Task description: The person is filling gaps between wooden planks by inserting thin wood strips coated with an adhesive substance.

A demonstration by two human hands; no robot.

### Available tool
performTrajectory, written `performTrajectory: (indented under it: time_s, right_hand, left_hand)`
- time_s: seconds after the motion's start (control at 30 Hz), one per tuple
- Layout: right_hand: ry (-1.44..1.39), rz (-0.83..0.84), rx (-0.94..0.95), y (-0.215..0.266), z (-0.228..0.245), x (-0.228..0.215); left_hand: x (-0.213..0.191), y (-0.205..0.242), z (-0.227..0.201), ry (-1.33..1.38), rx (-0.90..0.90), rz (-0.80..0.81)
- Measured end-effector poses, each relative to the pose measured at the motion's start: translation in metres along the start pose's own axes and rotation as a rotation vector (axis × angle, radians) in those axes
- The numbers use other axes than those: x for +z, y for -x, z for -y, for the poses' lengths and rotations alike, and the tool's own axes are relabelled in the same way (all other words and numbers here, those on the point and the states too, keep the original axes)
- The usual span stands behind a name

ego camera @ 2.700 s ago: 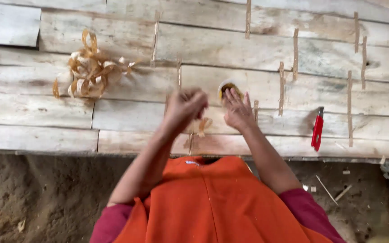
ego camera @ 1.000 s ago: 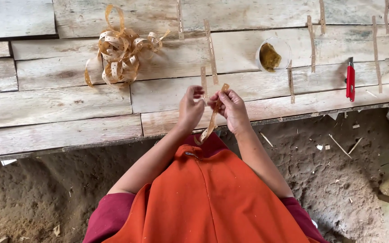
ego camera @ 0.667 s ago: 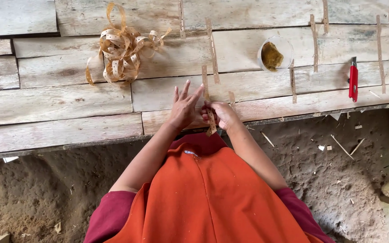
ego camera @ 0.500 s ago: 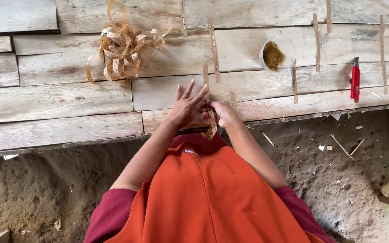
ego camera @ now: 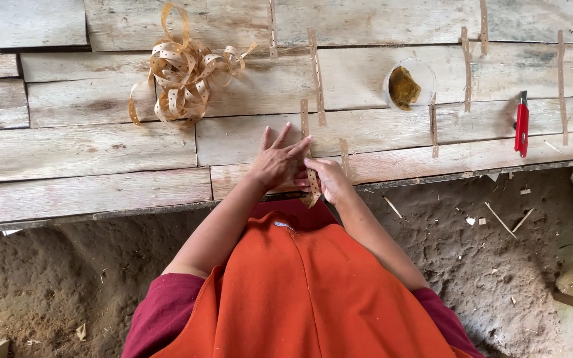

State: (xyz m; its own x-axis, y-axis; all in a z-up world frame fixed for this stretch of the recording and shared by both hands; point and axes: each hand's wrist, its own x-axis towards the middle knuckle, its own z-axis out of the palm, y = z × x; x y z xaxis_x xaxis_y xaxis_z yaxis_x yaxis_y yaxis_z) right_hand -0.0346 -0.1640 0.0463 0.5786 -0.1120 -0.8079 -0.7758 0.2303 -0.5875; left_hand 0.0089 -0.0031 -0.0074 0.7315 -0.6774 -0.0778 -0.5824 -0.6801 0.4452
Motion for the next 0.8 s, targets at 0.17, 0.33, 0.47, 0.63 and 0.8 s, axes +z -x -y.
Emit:
performTrajectory:
  time_s: [0.17, 0.33, 0.47, 0.63, 0.8]
  right_hand:
    - [0.048, 0.018, -0.015, 0.004, -0.010, -0.012]
    - [0.035, 0.021, -0.024, -0.031, -0.034, -0.029]
    - [0.137, 0.051, -0.020, -0.019, -0.031, -0.028]
    - [0.159, 0.044, 0.029, -0.011, -0.031, -0.021]
    - [0.135, -0.049, 0.008, -0.002, -0.025, -0.012]
  left_hand:
    - [0.000, 0.003, 0.001, -0.055, 0.029, -0.006]
    - [0.017, -0.003, 0.008, -0.036, 0.015, -0.054]
    - [0.016, -0.002, 0.006, -0.016, 0.031, -0.090]
    - [0.025, 0.002, 0.008, -0.047, 0.062, -0.173]
    - [0.026, 0.002, 0.002, -0.026, 0.005, -0.278]
